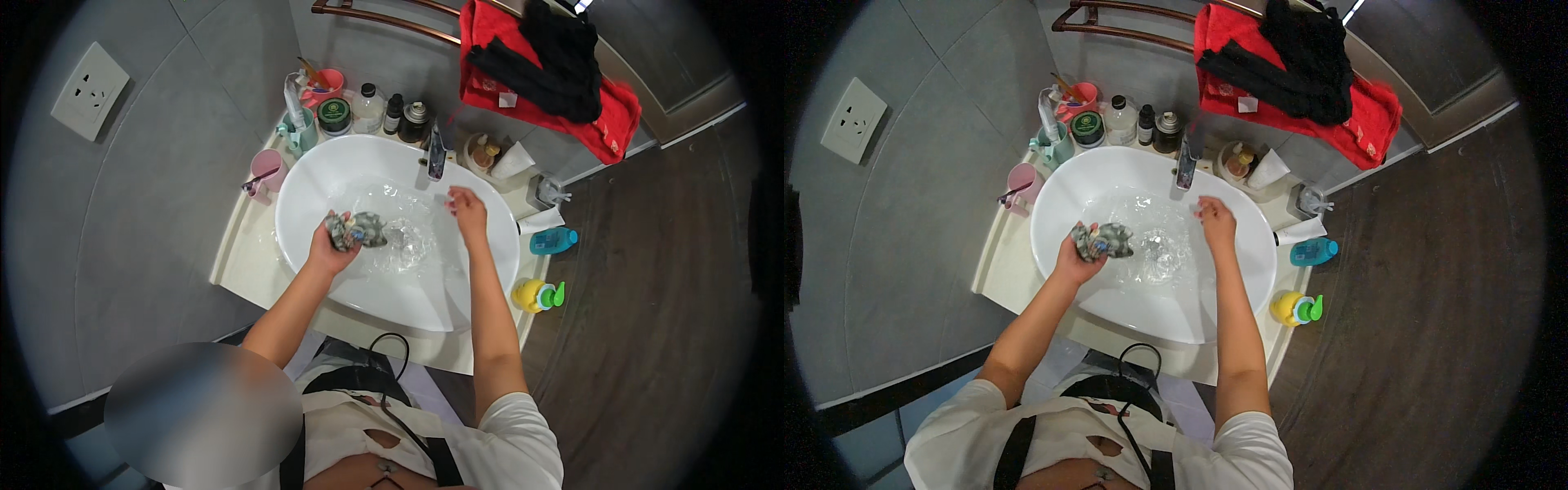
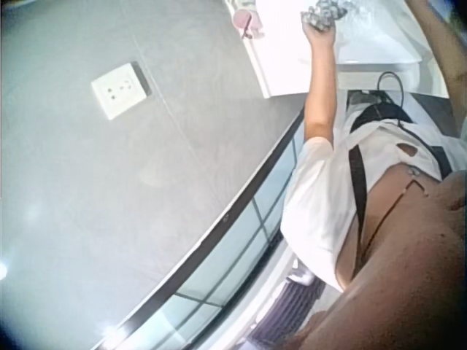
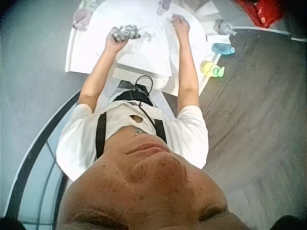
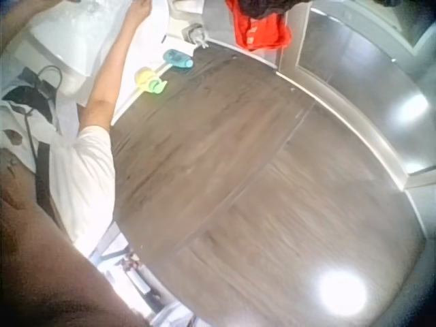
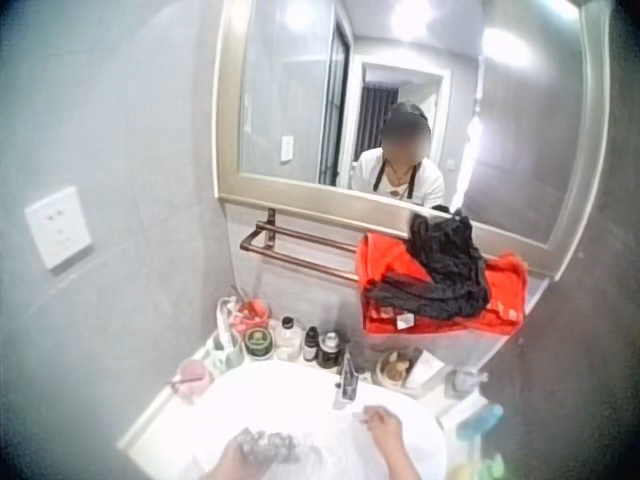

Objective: The person washes a pair of socks and a cloth by hand in a sink filled with water, scrubbing and wringing them out one at a time.

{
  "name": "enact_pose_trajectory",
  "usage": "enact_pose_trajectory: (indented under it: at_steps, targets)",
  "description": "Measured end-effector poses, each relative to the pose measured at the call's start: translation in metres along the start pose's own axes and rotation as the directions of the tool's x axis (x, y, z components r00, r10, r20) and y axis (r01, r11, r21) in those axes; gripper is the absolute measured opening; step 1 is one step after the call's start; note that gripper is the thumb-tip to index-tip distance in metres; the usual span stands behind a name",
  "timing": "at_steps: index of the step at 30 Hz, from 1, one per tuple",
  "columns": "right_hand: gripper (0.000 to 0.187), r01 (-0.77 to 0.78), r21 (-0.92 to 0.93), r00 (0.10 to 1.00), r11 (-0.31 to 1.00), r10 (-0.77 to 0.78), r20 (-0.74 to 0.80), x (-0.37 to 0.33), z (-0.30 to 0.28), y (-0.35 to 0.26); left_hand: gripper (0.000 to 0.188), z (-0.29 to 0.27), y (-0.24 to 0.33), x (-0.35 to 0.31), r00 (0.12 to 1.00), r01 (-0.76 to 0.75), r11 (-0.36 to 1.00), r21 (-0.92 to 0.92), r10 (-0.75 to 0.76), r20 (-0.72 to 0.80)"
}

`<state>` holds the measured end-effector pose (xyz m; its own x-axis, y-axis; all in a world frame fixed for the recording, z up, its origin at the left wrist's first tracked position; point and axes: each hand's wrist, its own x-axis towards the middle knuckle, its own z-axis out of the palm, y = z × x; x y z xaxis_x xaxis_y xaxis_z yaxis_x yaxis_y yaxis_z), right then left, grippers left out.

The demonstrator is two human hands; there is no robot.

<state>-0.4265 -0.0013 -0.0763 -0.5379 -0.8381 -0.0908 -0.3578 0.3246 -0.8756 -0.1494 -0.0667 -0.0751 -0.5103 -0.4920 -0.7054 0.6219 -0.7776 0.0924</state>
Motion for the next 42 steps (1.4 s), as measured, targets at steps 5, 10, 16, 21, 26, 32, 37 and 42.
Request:
enact_pose_trajectory:
  at_steps: [5,10,16,21,26,32,37,42]
  targets:
    - [0.024,-0.306,0.581,0.945,0.755,0.317,0.085,0.053,-0.011,-0.055,0.038,0.038,0.005,0.039,0.997,-0.028,0.994,0.105,0.021,0.073]
    - [0.021,-0.497,0.617,0.849,0.611,0.488,0.2,0.096,-0.015,-0.063,0.041,0.066,0.011,0.061,0.988,-0.063,0.994,0.09,0.05,0.145]
    - [0.021,-0.466,0.804,0.871,0.369,0.35,0.345,0.107,-0.025,-0.081,0.043,0.068,0.007,0.091,0.985,-0.041,0.997,0.069,0.029,0.168]
    - [0.032,-0.296,0.86,0.947,0.416,0.244,0.208,0.053,-0.017,-0.031,0.039,0.07,-0.016,0.119,0.974,0.02,0.998,0.063,-0.034,0.224]
    - [0.044,-0.423,0.816,0.86,0.394,0.457,0.226,0.007,0.038,0.036,0.028,0.079,-0.042,0.132,0.923,0.138,0.99,0.034,-0.141,0.358]
    - [0.033,-0.344,0.919,0.91,0.193,0.312,0.275,0.023,0.049,0.031,0.027,0.085,-0.047,0.137,0.965,-0.084,0.919,0.385,-0.02,0.26]
    - [0.014,-0.295,0.921,0.883,0.253,0.439,0.162,0.034,0.047,0.032,0.021,0.059,-0.026,0.173,0.938,-0.336,0.576,0.745,0.135,0.318]
    - [0.014,-0.207,0.973,0.83,-0.104,0.508,0.231,0.036,0.052,0.053,0.019,0.075,-0.032,0.169,0.941,-0.325,0.661,0.676,0.153,0.303]
